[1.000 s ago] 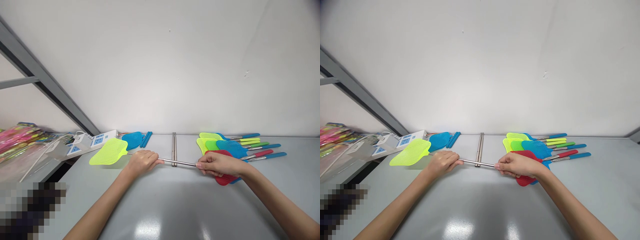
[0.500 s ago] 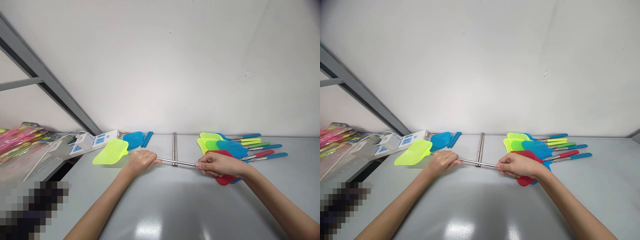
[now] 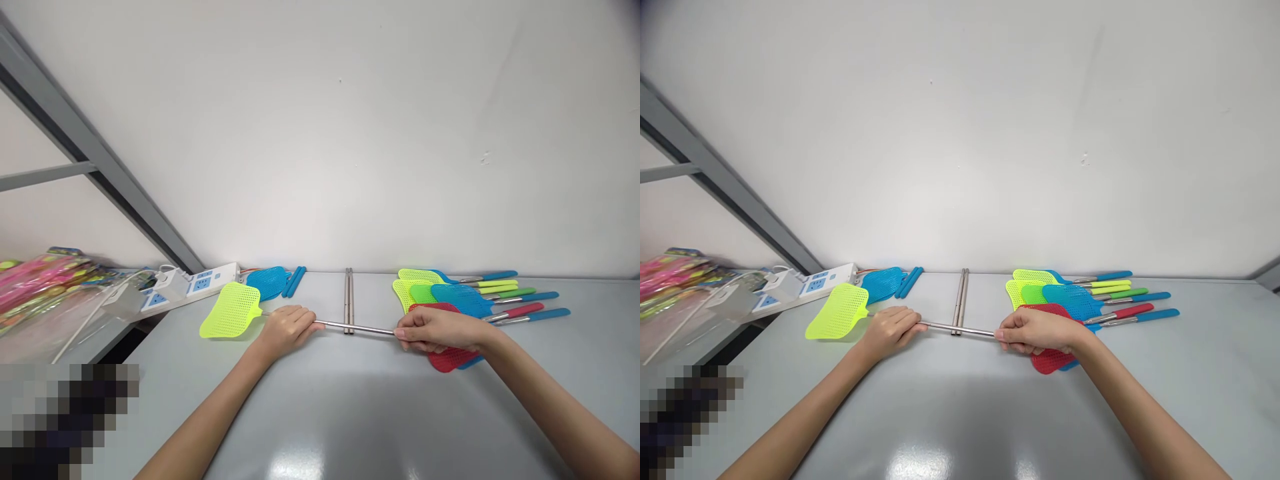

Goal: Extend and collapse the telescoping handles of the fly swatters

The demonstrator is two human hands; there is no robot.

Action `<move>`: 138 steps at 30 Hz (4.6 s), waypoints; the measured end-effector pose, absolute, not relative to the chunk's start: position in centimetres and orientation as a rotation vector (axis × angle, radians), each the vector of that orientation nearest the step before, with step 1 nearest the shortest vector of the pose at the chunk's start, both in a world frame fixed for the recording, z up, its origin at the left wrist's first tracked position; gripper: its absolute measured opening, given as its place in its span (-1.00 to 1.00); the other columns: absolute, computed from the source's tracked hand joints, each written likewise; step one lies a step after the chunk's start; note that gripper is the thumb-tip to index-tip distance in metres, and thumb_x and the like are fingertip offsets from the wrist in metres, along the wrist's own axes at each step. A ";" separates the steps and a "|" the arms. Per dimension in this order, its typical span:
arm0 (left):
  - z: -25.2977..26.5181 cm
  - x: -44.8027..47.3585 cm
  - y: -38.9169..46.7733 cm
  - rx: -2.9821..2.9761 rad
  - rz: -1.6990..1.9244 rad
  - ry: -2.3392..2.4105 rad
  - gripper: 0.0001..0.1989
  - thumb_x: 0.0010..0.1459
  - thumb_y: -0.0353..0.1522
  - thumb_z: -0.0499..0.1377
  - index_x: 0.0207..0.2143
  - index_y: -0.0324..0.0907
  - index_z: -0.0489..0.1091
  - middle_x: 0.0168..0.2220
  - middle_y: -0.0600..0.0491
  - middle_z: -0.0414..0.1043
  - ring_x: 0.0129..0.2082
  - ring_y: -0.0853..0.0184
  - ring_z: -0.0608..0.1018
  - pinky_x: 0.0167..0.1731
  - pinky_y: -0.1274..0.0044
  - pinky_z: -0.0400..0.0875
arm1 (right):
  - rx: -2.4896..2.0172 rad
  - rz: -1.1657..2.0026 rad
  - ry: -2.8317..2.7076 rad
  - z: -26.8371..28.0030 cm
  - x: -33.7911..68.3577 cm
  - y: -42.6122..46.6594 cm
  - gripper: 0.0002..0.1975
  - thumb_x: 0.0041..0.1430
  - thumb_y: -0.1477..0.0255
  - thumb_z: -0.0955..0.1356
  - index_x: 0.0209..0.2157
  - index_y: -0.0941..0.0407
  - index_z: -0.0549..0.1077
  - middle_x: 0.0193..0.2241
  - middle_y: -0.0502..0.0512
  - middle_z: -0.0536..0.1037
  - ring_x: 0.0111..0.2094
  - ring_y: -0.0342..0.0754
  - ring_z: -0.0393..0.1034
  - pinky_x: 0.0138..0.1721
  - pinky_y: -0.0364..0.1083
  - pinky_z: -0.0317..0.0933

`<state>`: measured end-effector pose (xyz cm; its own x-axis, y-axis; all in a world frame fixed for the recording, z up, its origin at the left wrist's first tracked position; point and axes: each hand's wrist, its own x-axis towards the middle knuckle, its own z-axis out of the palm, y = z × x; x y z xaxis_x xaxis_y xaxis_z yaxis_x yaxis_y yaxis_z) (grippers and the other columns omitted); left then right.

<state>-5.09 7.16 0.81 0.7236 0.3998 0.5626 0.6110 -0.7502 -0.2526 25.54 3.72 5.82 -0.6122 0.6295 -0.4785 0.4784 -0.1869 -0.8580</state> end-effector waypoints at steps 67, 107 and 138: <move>0.3 1.3 4.6 -2.486 -0.708 -0.600 -0.74 0.14 -0.31 -0.01 -0.59 -0.20 0.14 -0.66 0.18 0.17 -0.66 0.50 0.25 -0.60 0.57 -0.02 | -1.298 1.629 -1.982 4.7 21.4 2.2 -0.53 0.05 0.13 0.18 -0.75 0.15 0.09 -0.81 -0.15 0.03 -0.73 -0.30 -0.17 -0.69 -0.20 -0.26; -0.6 2.1 3.1 -2.527 -0.890 -0.847 -0.68 0.07 -0.18 0.04 -0.63 -0.18 0.22 -0.70 0.19 0.25 -0.66 0.49 0.30 -0.60 0.56 0.01 | -1.407 1.443 -2.158 3.7 20.3 1.7 -0.58 0.11 0.10 0.09 -0.60 0.14 0.12 -0.65 -0.11 0.05 -0.60 -0.23 -0.07 -0.63 -0.22 -0.16; -0.4 0.7 3.5 -2.421 -0.779 -0.700 -0.63 0.11 -0.17 -0.01 -0.64 -0.20 0.13 -0.70 0.17 0.18 -0.67 0.47 0.26 -0.62 0.54 -0.04 | -1.290 1.682 -2.081 3.8 20.9 1.9 -0.58 0.10 0.09 0.11 -0.59 0.14 0.15 -0.66 -0.09 0.15 -0.67 -0.27 0.01 -0.64 -0.25 -0.07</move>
